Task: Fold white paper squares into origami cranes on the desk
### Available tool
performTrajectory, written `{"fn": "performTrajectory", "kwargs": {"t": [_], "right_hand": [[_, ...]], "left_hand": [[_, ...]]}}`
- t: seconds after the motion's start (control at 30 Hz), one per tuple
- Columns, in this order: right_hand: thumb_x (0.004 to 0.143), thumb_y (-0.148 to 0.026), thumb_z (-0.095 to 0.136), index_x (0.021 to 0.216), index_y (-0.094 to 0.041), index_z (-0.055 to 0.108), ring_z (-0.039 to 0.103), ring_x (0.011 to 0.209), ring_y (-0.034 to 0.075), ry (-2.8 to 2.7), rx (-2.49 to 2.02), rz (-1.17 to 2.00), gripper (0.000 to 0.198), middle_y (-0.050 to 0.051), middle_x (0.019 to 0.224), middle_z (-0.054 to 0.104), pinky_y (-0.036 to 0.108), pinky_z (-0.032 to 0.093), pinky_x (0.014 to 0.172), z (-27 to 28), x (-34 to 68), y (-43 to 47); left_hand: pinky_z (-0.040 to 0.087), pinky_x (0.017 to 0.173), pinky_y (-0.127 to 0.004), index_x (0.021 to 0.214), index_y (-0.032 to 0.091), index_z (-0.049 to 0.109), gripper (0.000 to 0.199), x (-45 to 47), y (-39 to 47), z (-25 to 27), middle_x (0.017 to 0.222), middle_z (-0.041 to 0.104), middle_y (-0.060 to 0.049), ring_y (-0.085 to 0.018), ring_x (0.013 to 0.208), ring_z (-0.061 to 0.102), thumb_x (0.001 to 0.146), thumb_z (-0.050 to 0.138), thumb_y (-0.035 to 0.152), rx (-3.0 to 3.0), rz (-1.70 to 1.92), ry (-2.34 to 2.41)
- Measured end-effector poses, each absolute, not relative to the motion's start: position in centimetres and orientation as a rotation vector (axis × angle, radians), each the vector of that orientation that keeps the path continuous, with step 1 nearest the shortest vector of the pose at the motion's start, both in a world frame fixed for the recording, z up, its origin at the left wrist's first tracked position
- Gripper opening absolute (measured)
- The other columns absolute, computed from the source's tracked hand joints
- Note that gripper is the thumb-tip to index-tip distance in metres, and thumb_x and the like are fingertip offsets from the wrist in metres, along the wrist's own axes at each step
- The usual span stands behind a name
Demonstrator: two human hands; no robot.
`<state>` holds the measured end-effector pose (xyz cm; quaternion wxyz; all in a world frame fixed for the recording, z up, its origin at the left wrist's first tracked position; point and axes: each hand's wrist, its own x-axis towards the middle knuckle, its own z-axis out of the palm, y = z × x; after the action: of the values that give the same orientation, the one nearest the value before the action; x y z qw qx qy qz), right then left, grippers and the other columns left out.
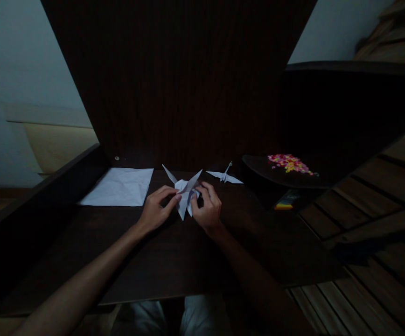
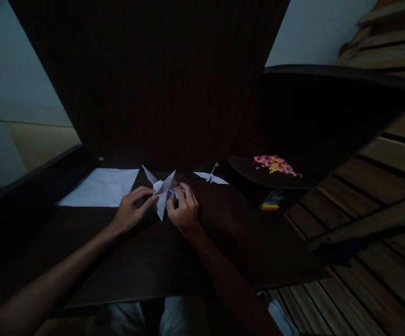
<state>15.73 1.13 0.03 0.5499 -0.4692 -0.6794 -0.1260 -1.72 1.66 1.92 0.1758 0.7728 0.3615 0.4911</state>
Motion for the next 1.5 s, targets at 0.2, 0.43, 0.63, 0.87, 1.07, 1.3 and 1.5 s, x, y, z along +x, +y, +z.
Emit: {"fn": "performTrajectory", "kwargs": {"t": [0.2,0.43,0.63,0.87,1.07,1.3,1.5], "right_hand": [[0.085,-0.021,0.049,0.084,-0.018,0.064,0.065,0.088,0.019,-1.444,-1.122,0.009,0.015,0.011,0.099,0.067,0.031,0.054,0.076,0.7,16.0,1.4],[0.075,-0.032,0.059,0.077,-0.017,0.063,0.065,0.074,0.019,-1.135,-1.136,0.624,0.015,0.004,0.077,0.068,0.029,0.052,0.068,0.5,16.9,2.8],[0.067,-0.036,0.063,0.075,-0.017,0.062,0.063,0.069,0.019,-0.996,-1.141,0.758,0.020,0.001,0.068,0.065,0.028,0.048,0.064,0.5,17.2,3.2],[0.064,-0.036,0.066,0.074,-0.017,0.061,0.061,0.065,0.017,-0.948,-1.089,0.836,0.021,0.000,0.067,0.065,0.026,0.046,0.058,0.6,17.6,3.3],[0.064,-0.037,0.068,0.076,-0.019,0.059,0.059,0.057,0.014,-1.002,-1.052,1.140,0.023,-0.002,0.069,0.063,0.026,0.048,0.048,1.1,18.6,3.3],[0.063,-0.038,0.069,0.074,-0.018,0.060,0.057,0.058,0.014,-0.984,-1.083,1.004,0.025,-0.002,0.064,0.061,0.023,0.042,0.047,1.1,19.0,3.6],[0.066,-0.038,0.066,0.076,-0.017,0.061,0.057,0.059,0.014,-0.984,-1.048,0.865,0.023,-0.001,0.064,0.062,0.023,0.041,0.051,1.1,19.1,3.7]], "left_hand": [[0.041,0.097,-0.050,0.123,0.019,0.056,0.043,-3.1,1.8,1.8,0.124,0.057,-0.012,-0.028,0.110,0.052,0.081,0.056,0.027,2.659,1.185,0.912],[0.047,0.089,-0.045,0.118,0.018,0.057,0.046,-3.1,2.3,1.8,0.115,0.062,-0.013,-0.026,0.102,0.053,0.077,0.066,0.037,2.804,1.262,1.011],[0.050,0.080,-0.041,0.109,0.014,0.059,0.032,-3.3,2.7,1.6,0.101,0.065,-0.013,-0.026,0.093,0.055,0.081,0.061,0.030,2.844,1.320,1.112],[0.049,0.081,-0.039,0.101,0.016,0.063,0.021,-3.5,2.7,1.8,0.095,0.067,-0.010,-0.024,0.088,0.059,0.084,0.051,0.023,2.576,1.364,1.223],[0.047,0.067,-0.030,0.080,0.017,0.065,0.028,-3.8,2.9,2.6,0.076,0.067,-0.004,-0.019,0.069,0.060,0.088,0.046,0.035,2.201,1.305,1.453],[0.046,0.059,-0.029,0.073,0.018,0.069,0.031,-4.1,3.6,2.7,0.070,0.071,-0.003,-0.021,0.064,0.063,0.085,0.050,0.039,2.133,1.174,1.447],[0.046,0.055,-0.032,0.069,0.020,0.072,0.027,-4.2,3.9,2.3,0.066,0.072,-0.005,-0.025,0.061,0.066,0.081,0.054,0.037,2.132,1.109,1.484]]}}
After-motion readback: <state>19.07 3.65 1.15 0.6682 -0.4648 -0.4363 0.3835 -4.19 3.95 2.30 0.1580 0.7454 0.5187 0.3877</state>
